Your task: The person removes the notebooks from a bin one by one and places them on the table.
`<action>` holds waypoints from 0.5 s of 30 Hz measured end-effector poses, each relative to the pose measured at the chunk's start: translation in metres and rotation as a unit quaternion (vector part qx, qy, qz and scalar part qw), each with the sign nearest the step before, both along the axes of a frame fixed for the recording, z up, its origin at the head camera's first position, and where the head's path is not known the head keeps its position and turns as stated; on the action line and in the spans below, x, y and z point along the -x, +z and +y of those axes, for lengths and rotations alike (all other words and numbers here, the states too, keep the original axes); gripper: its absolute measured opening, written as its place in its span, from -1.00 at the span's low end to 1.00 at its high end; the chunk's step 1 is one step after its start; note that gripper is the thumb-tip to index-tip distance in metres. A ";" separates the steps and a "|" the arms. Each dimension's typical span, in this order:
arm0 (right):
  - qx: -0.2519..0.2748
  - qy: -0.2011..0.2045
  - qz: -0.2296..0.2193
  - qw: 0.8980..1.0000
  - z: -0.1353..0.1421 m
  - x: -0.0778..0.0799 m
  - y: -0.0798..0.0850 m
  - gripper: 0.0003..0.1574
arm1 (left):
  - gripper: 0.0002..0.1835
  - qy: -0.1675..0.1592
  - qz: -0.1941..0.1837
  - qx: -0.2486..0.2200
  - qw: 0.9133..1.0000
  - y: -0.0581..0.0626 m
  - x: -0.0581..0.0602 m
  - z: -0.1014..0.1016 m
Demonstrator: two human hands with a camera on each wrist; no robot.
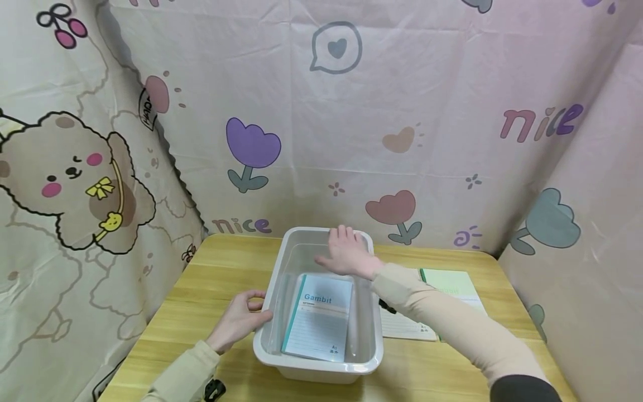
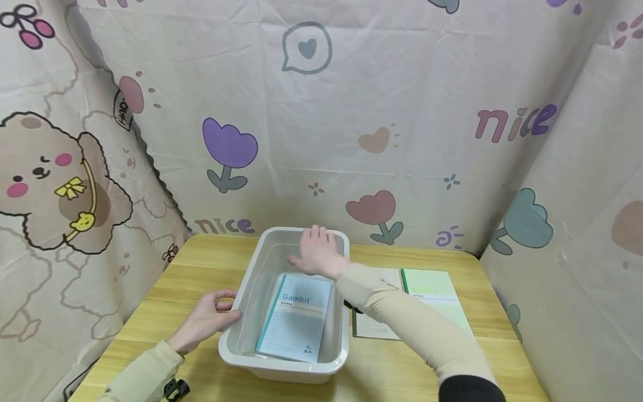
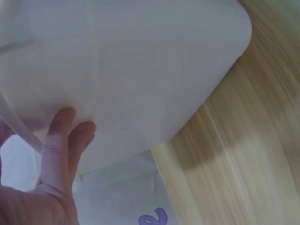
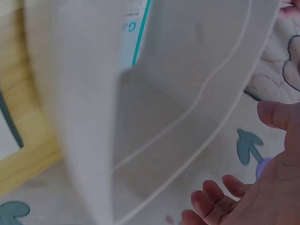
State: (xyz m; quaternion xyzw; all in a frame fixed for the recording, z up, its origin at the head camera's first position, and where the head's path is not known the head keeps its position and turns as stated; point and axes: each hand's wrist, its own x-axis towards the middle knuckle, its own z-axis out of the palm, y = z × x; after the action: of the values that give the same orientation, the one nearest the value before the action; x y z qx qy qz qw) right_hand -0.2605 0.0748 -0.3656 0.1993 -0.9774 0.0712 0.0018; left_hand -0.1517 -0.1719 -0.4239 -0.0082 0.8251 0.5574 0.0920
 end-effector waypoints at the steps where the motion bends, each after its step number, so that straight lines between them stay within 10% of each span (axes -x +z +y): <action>1: -0.003 -0.001 -0.008 1.000 -0.006 0.001 -0.002 -0.09 | -0.48 -0.004 0.000 -0.002 1.000 0.000 0.000 -0.001; 15: -0.019 -0.063 -0.051 0.997 -0.066 0.028 -0.071 -0.03 | -0.50 -0.029 0.008 -0.015 0.999 0.000 -0.002 -0.004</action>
State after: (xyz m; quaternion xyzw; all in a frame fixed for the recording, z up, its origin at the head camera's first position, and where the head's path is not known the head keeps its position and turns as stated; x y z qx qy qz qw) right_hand -0.2884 0.0084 -0.4362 0.1330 -0.9880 0.0624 -0.0473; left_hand -0.1498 -0.1756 -0.4236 0.0216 0.8173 0.5667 0.1021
